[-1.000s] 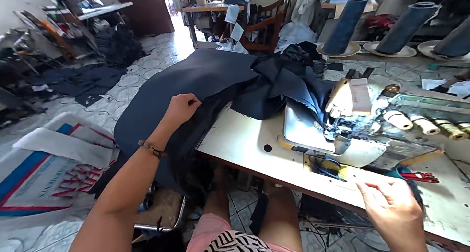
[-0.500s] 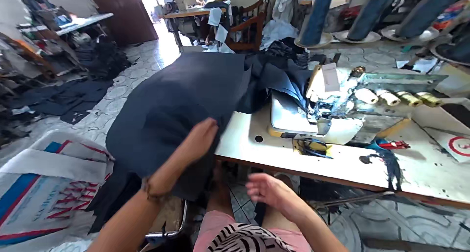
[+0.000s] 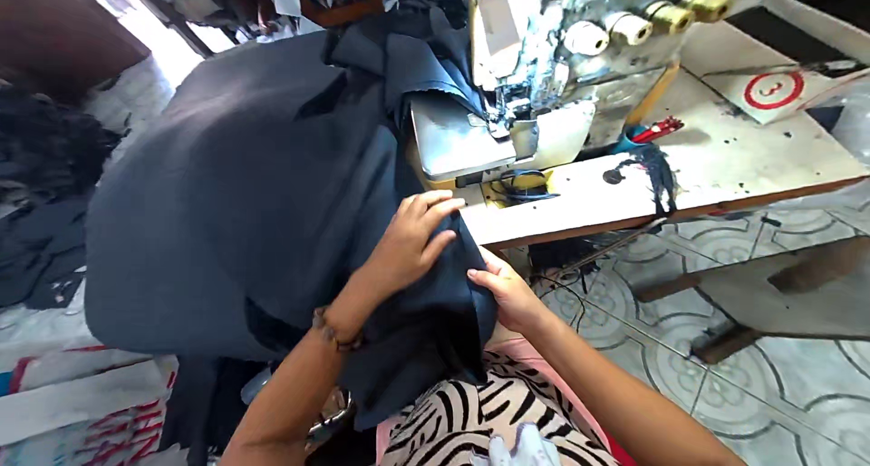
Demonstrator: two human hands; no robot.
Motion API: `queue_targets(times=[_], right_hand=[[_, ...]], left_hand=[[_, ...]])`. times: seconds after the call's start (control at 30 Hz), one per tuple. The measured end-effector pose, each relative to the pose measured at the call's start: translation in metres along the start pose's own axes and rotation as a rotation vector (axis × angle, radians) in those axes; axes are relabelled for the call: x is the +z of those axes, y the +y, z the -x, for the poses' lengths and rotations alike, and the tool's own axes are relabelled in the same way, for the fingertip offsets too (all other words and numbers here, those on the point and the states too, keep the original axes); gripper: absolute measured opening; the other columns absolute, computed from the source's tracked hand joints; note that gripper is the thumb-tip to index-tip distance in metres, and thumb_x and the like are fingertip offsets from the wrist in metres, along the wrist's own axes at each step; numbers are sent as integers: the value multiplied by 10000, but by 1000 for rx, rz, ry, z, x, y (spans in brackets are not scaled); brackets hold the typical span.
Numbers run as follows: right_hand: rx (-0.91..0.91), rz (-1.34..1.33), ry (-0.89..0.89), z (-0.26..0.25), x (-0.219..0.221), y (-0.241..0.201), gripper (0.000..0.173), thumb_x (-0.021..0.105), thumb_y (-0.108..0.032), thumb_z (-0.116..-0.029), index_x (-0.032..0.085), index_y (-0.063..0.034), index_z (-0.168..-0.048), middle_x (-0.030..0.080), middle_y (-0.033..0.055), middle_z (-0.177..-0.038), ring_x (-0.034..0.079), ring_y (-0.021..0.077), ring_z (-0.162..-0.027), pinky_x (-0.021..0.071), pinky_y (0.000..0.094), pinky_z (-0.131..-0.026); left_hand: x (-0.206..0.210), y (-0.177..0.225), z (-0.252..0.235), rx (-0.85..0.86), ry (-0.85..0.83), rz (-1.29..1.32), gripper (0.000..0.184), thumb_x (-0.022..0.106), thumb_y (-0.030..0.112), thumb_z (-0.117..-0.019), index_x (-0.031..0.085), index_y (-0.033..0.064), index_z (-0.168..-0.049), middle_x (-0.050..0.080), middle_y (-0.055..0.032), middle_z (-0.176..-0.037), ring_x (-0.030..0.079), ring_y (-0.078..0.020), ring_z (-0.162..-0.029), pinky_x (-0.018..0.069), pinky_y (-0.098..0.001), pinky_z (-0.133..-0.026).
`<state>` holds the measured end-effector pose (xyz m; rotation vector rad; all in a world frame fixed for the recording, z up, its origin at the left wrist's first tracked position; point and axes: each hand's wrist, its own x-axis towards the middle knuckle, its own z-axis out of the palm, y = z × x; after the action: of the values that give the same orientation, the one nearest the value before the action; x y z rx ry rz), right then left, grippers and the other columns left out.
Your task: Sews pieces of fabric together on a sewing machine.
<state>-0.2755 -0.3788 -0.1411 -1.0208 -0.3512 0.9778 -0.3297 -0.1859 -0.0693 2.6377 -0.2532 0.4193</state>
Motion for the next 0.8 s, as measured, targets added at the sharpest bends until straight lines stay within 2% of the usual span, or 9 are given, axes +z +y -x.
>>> queue_targets(times=[0.07, 0.13, 0.23, 0.3, 0.37, 0.4, 0.5, 0.7, 0.8], right_hand=[[-10, -27, -38, 6, -10, 2, 394, 429, -28, -991, 499, -29, -1379, 695, 42, -1119, 686, 91, -994, 581, 303, -903], [-12, -42, -87, 10, -21, 1, 355, 425, -34, -976, 549, -50, -1308, 705, 8, -1080, 684, 74, -980, 579, 293, -897], [-59, -28, -176, 9, -36, 2, 324, 447, -68, -979, 587, -74, -1271, 714, -23, -1087, 678, 56, -1003, 571, 284, -917], [-166, 105, -205, 7, -40, 1, 359, 580, -250, -993, 576, -66, -1301, 705, -61, -1127, 659, 17, -1042, 553, 258, -945], [-260, 349, -124, 7, -36, -8, 625, 656, -543, -924, 591, -37, -1285, 701, -90, -1100, 646, -41, -1027, 550, 208, -924], [-288, 432, -83, 5, -33, -14, 589, 645, -516, -941, 610, -25, -1266, 704, -72, -1085, 647, -43, -1013, 550, 202, -917], [-275, 484, 3, 0, -30, -23, 205, 531, -126, -1032, 692, -25, -1108, 715, -14, -963, 662, -11, -912, 556, 220, -859], [-215, 519, -90, 0, -42, -31, 197, 521, -150, -1044, 692, -53, -1037, 693, -45, -864, 646, -30, -815, 548, 197, -774], [-232, 533, -113, -3, -37, -44, 149, 547, -92, -1022, 682, -53, -1071, 691, -43, -875, 640, -31, -812, 542, 185, -760]], left_hand=[[1, -9, -18, 51, -98, 100, 394, 454, 70, -1040, 584, -4, -1405, 614, -154, -1407, 554, -279, -1337, 395, -427, -1169], [2, -8, -29, 99, -208, 207, 408, 431, 39, -1002, 623, 2, -1361, 682, -115, -1308, 617, -220, -1246, 440, -400, -1123], [6, -4, -35, 124, -205, 266, 230, 640, 210, -957, 736, 43, -1081, 724, -36, -966, 676, -95, -887, 570, -292, -819], [8, 2, -37, 85, -110, 270, 196, 705, 211, -950, 717, 29, -880, 631, -22, -754, 578, -55, -658, 496, -210, -607], [9, 7, -35, 21, -50, 254, 196, 720, 187, -940, 700, 26, -830, 624, -27, -731, 563, -49, -632, 476, -192, -586], [10, 8, -34, -9, -32, 266, 179, 730, 181, -934, 703, 32, -838, 637, -19, -740, 573, -36, -640, 481, -183, -592], [11, 12, -28, -88, -14, 317, 116, 743, 164, -929, 732, 55, -890, 694, 11, -770, 616, 4, -660, 517, -164, -614], [15, 13, -25, -86, -43, 311, 170, 672, 164, -979, 731, 42, -876, 674, 7, -747, 581, 11, -638, 491, -159, -603], [18, 17, -26, -21, -36, 322, 112, 678, 114, -965, 751, 31, -948, 721, -16, -831, 644, 1, -725, 544, -167, -693]])
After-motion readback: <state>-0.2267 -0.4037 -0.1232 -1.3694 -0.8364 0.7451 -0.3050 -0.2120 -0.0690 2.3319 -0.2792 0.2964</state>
